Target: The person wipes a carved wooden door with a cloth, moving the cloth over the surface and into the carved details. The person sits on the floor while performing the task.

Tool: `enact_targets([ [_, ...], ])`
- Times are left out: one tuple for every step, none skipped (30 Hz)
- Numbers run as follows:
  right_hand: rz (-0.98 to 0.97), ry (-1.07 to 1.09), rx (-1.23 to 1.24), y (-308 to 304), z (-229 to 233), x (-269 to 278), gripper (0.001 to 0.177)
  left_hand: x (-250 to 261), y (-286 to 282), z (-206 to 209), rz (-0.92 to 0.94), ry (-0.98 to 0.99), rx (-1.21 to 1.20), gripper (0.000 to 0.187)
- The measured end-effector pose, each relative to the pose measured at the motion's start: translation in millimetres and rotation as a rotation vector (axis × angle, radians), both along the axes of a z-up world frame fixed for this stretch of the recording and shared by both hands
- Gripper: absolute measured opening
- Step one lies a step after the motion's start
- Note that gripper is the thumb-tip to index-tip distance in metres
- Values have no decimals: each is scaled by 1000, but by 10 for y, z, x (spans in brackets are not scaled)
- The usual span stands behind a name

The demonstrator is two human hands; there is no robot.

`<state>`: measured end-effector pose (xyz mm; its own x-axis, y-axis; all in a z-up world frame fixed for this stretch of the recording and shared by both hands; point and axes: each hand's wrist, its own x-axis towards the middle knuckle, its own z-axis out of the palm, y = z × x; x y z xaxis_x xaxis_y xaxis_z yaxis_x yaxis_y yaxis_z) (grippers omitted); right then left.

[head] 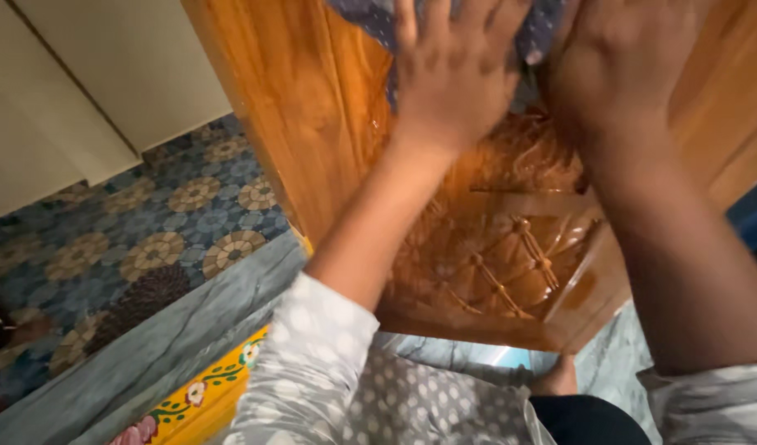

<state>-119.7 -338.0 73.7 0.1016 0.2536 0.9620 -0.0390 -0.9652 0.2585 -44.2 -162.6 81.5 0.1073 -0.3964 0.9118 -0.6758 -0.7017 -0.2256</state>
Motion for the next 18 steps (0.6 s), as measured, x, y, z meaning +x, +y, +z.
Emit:
enact_targets([
  [18, 30, 30, 21, -27, 9, 24, 12, -32, -89, -31, -29, -28, 62],
  [36, 59, 62, 57, -55, 17, 29, 33, -56, -175, -63, -57, -55, 65],
  [-7, 72, 69, 95, -89, 5, 37, 55, -71, -273, -45, 16, -29, 65],
  [-54, 89, 80, 141, -121, 1, 43, 77, -84, -373, -28, 89, -4, 65],
  [-103, 104, 90, 175, -151, -12, 49, 99, -108, -463, -13, 159, 22, 65],
  [-154, 124, 105, 209, -184, -20, 54, 118, -128, -555, -34, 118, 0, 64],
  [-207, 144, 115, 238, -222, -32, 58, 135, -140, -649, -56, 78, -25, 63],
  [-179, 196, 171, 274, -281, -42, 61, 154, -142, -742, -78, 37, -49, 61],
  [-153, 248, 224, 311, -355, -55, 63, 172, -148, -831, -66, -18, -69, 61],
  [-127, 301, 278, 335, -434, -79, 66, 184, -149, -925, -54, -72, -89, 61],
  [-134, 278, 265, 361, -513, -96, 67, 191, -144, -1016, -44, -131, -111, 60],
  [-140, 255, 252, 404, -610, -91, 67, 178, -115, -1136, -91, -5, -74, 58],
  [-132, 252, 251, 430, -723, -105, 68, 152, -68, -1285, -139, 120, -33, 56],
  [-124, 249, 249, 448, -836, -115, 69, 134, -35, -1429, -187, 244, 8, 55],
  [-100, 269, 253, 461, -949, -148, 71, 129, -20, -1554, -188, 156, -16, 53],
  [-77, 290, 258, 470, -1057, -171, 72, 138, -11, -1674, -190, 67, -40, 51],
  [-44, 293, 271, 470, -1167, -193, 70, 142, 5, -1810, -190, -19, -63, 49],
  [-12, 296, 283, 463, -1269, -214, 69, 152, 27, -1945, -230, 62, -16, 52],
])
